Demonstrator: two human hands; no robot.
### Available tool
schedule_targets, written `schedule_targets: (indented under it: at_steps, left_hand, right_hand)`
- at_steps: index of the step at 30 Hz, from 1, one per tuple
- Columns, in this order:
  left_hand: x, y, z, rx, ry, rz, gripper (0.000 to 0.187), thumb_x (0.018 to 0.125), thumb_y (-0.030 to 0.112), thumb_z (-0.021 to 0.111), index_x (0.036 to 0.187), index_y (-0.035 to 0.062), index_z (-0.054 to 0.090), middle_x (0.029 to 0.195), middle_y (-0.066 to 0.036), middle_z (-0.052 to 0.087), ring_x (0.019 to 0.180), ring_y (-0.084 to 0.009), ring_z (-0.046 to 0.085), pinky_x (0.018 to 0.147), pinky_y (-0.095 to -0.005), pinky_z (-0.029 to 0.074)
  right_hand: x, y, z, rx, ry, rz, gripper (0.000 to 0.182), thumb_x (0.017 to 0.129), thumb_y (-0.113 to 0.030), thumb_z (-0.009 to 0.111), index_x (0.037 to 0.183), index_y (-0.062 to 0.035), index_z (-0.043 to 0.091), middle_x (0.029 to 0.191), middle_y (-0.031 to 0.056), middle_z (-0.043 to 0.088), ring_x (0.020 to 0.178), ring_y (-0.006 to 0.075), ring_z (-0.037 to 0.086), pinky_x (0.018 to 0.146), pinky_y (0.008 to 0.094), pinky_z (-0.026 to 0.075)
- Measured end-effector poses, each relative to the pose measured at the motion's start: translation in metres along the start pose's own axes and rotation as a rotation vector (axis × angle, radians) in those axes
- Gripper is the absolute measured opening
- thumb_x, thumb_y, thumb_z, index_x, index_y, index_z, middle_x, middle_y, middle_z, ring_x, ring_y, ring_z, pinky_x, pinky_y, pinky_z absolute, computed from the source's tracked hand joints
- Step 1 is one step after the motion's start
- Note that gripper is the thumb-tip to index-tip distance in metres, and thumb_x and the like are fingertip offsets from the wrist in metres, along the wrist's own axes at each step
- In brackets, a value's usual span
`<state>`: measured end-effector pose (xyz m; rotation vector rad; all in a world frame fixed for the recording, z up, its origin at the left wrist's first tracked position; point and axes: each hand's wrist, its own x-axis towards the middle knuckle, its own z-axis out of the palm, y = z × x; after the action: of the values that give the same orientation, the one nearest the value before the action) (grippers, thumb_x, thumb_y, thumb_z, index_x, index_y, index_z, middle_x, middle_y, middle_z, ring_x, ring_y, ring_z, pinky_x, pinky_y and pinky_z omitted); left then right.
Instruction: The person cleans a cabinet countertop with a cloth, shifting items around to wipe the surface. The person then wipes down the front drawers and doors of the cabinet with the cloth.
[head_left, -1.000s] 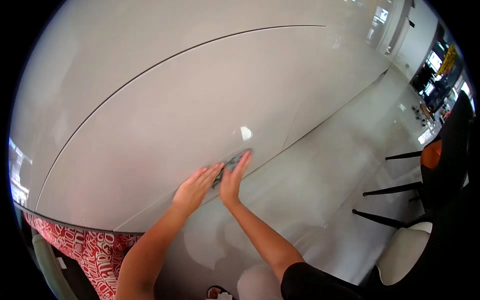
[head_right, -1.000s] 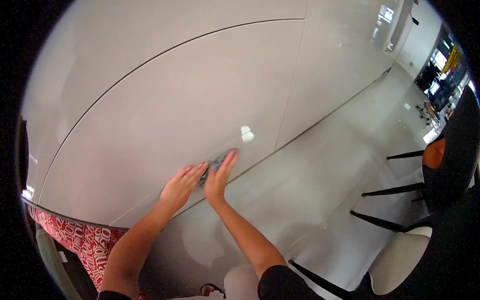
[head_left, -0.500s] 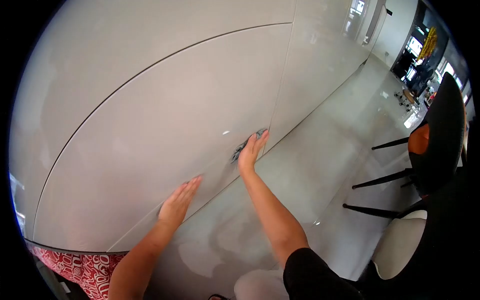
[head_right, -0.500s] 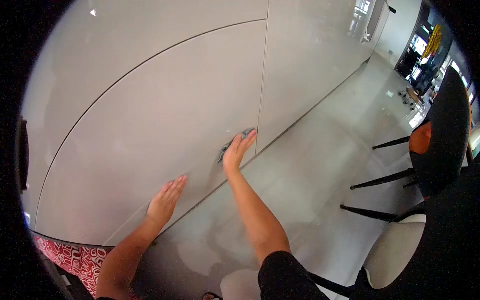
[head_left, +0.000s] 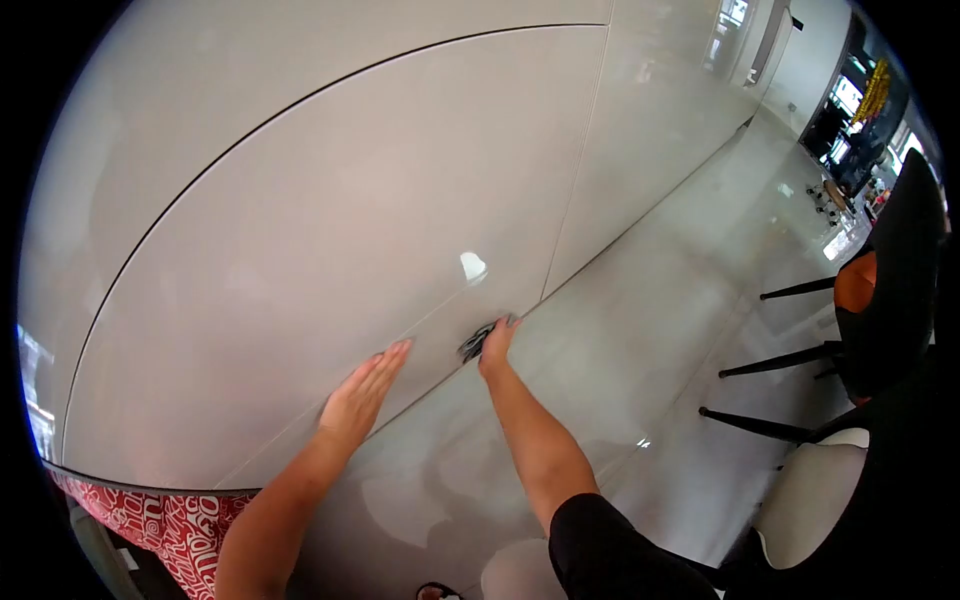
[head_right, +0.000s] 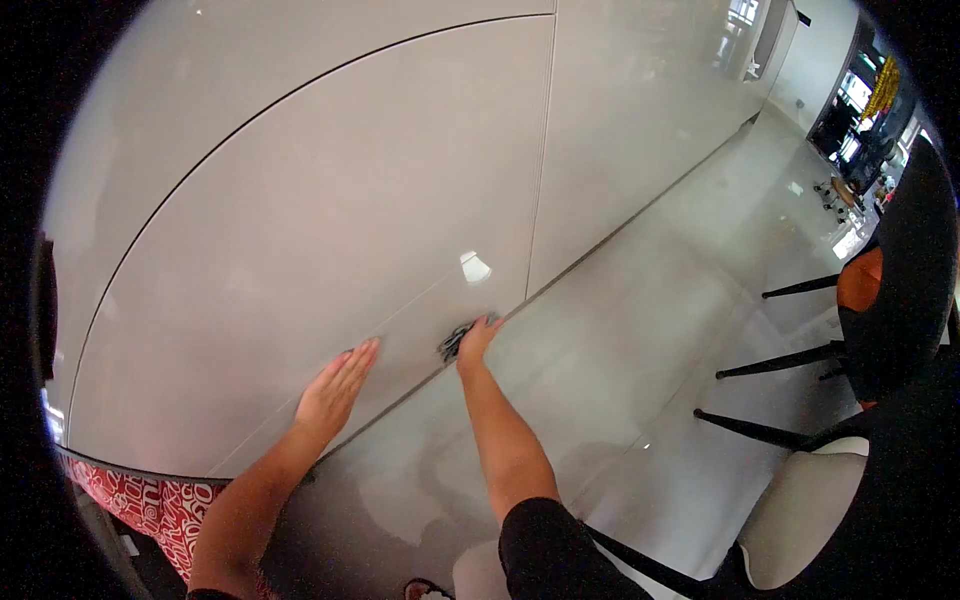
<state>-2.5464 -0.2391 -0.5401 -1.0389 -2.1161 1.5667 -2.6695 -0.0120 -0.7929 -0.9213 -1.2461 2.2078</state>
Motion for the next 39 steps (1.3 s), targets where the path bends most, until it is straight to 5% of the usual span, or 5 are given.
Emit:
schedule_targets:
  at_steps: [8, 14, 23, 26, 39]
  left_hand:
    - [0.004, 0.008, 0.009, 0.004, 0.072, -0.066, 0.071, 0.098, 0.027, 0.040, 0.160, 0.0043, 0.015, 0.169, -0.003, 0.005, 0.155, -0.0169, 0.002, 0.124, -0.0389, -0.005]
    - [-0.002, -0.010, -0.014, -0.099, -0.049, 0.073, 0.070, 0.100, 0.030, 0.040, 0.159, 0.0030, 0.014, 0.169, -0.006, 0.006, 0.155, -0.0207, 0.002, 0.124, -0.0405, -0.004]
    - [0.004, -0.130, -0.084, -0.124, -0.182, 0.450, 0.061, 0.098, 0.025, 0.048, 0.153, 0.0022, 0.035, 0.166, -0.012, 0.020, 0.154, -0.0277, 0.013, 0.124, -0.0474, 0.004]
    - [0.008, -0.055, 0.003, -0.575, 0.250, 0.039, 0.055, 0.096, 0.021, 0.050, 0.147, 0.0023, 0.045, 0.158, -0.014, 0.037, 0.148, -0.0290, 0.029, 0.123, -0.0515, 0.014]
    - [0.099, -0.450, -0.266, -1.089, 0.307, -0.043, 0.067, 0.090, 0.001, 0.053, 0.152, -0.0042, 0.028, 0.161, -0.020, 0.025, 0.148, -0.0366, 0.027, 0.119, -0.0470, 0.025]
  right_hand:
    - [-0.067, 0.030, -0.001, 0.572, -0.366, 0.815, 0.048, 0.104, -0.026, 0.038, 0.150, -0.0094, 0.033, 0.142, 0.0085, 0.051, 0.120, 0.0262, 0.056, 0.098, 0.0424, 0.049]
    - [-0.114, -0.125, 0.024, 0.302, -0.192, 0.288, 0.041, 0.099, -0.018, 0.049, 0.139, -0.0126, 0.047, 0.124, 0.0035, 0.060, 0.110, 0.0199, 0.059, 0.091, 0.0394, 0.051]
    - [-0.148, -0.242, 0.000, 0.520, -0.028, 0.604, 0.020, 0.094, -0.027, 0.054, 0.102, -0.0090, 0.059, 0.088, 0.0060, 0.064, 0.079, 0.0237, 0.064, 0.070, 0.0410, 0.053]
    - [-0.179, -0.298, -0.002, 0.519, 0.107, 0.612, 0.019, 0.095, -0.028, 0.052, 0.099, -0.0095, 0.057, 0.079, 0.0066, 0.060, 0.072, 0.0238, 0.061, 0.067, 0.0409, 0.052]
    - [-0.148, -0.669, 0.186, -0.143, -0.163, -0.721, 0.058, 0.101, -0.010, 0.042, 0.155, -0.0004, 0.026, 0.165, 0.0185, 0.016, 0.153, 0.0313, 0.016, 0.122, 0.0388, 0.016]
